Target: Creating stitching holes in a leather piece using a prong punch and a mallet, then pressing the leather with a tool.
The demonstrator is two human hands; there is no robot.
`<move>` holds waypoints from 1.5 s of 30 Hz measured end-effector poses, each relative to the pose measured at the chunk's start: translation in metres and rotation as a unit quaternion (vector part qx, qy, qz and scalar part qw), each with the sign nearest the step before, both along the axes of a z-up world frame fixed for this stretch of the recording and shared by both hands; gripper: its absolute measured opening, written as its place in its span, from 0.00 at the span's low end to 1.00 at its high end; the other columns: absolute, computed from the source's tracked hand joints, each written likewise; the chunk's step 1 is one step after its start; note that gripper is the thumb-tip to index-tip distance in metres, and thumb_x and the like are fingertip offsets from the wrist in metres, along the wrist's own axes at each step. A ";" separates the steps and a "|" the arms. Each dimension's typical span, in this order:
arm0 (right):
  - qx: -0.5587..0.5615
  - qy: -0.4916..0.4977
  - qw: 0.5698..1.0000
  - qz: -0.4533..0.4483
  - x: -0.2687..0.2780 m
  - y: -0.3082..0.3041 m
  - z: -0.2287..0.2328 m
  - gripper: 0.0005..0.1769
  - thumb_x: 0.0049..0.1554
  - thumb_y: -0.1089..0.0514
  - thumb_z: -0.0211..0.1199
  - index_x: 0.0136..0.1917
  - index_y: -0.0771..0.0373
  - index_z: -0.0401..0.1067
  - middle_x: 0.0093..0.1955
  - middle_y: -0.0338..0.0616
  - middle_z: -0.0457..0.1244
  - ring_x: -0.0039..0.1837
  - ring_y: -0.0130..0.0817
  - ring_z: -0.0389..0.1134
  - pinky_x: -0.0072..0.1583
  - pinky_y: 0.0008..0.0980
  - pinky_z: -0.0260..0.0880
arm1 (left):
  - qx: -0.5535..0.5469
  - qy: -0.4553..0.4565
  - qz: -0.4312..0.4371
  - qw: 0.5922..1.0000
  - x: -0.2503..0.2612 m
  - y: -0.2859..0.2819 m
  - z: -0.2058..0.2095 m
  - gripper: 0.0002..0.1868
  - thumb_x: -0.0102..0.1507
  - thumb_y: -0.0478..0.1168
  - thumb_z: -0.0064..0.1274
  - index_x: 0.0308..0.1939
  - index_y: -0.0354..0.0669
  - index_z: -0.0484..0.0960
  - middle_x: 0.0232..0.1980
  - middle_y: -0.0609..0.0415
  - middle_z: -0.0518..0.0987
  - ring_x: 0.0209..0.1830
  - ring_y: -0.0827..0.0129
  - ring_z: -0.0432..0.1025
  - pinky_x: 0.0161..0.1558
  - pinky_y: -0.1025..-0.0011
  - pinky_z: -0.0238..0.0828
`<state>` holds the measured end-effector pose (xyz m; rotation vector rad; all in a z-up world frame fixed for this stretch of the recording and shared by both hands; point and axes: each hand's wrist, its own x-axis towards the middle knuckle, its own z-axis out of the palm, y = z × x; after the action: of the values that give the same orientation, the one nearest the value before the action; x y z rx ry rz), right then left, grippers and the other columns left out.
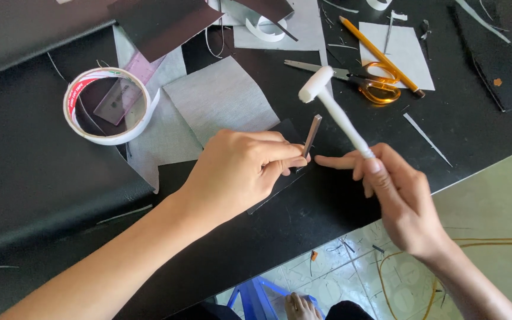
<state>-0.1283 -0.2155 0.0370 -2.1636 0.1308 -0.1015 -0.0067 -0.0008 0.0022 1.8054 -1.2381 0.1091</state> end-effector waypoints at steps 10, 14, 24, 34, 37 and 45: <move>-0.227 -0.006 0.972 -0.054 -0.049 -0.034 0.062 0.34 0.73 0.43 0.35 0.31 0.60 0.62 0.26 0.41 0.55 0.28 0.32 0.51 0.37 0.31 0.52 | 0.015 -0.061 0.029 0.998 -0.006 -0.003 0.000 0.09 0.63 0.31 0.59 0.46 0.45 0.88 0.37 0.60 0.86 0.30 0.68 0.80 0.30 0.67 0.77; 0.001 -0.010 1.000 -0.021 -0.059 -0.032 0.061 0.37 0.73 0.41 0.37 0.28 0.63 0.58 0.25 0.43 0.47 0.28 0.33 0.49 0.33 0.34 0.46 | 0.021 -0.083 0.029 0.996 -0.008 -0.003 0.000 0.08 0.63 0.32 0.61 0.45 0.44 0.88 0.37 0.58 0.87 0.30 0.68 0.80 0.30 0.68 0.79; -0.073 -0.095 0.990 -0.068 -0.065 -0.045 0.055 0.33 0.73 0.38 0.33 0.34 0.62 0.53 0.25 0.42 0.44 0.29 0.32 0.46 0.36 0.29 0.48 | 0.024 -0.083 0.022 0.996 -0.008 -0.002 0.000 0.10 0.62 0.31 0.62 0.47 0.41 0.88 0.41 0.54 0.88 0.35 0.67 0.83 0.38 0.67 0.82; -0.222 0.010 0.968 -0.119 -0.075 -0.076 0.038 0.21 0.55 0.39 0.44 0.27 0.50 0.56 0.19 0.35 0.47 0.23 0.32 0.46 0.30 0.34 0.42 | 0.050 -0.100 0.031 0.993 -0.009 -0.003 0.000 0.10 0.63 0.32 0.60 0.47 0.45 0.89 0.39 0.59 0.88 0.34 0.71 0.81 0.33 0.71 0.79; -0.399 0.025 0.916 -0.036 -0.077 -0.038 0.065 0.31 0.65 0.36 0.38 0.26 0.49 0.63 0.18 0.31 0.52 0.21 0.30 0.50 0.29 0.33 0.52 | 0.053 -0.093 0.033 0.994 -0.010 -0.003 0.000 0.09 0.63 0.33 0.61 0.47 0.46 0.89 0.39 0.59 0.88 0.34 0.70 0.81 0.32 0.71 0.79; -0.398 0.074 0.913 -0.052 -0.079 -0.044 0.058 0.27 0.65 0.38 0.44 0.28 0.47 0.66 0.17 0.30 0.56 0.22 0.32 0.53 0.32 0.32 0.61 | 0.033 -0.104 0.033 0.993 -0.009 -0.003 -0.002 0.09 0.62 0.31 0.62 0.46 0.45 0.89 0.38 0.59 0.87 0.33 0.69 0.81 0.32 0.68 0.79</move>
<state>-0.2074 -0.2597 0.0945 -2.9839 0.3397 -0.0554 -0.0155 -0.0034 0.0003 1.9323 -1.3401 0.3045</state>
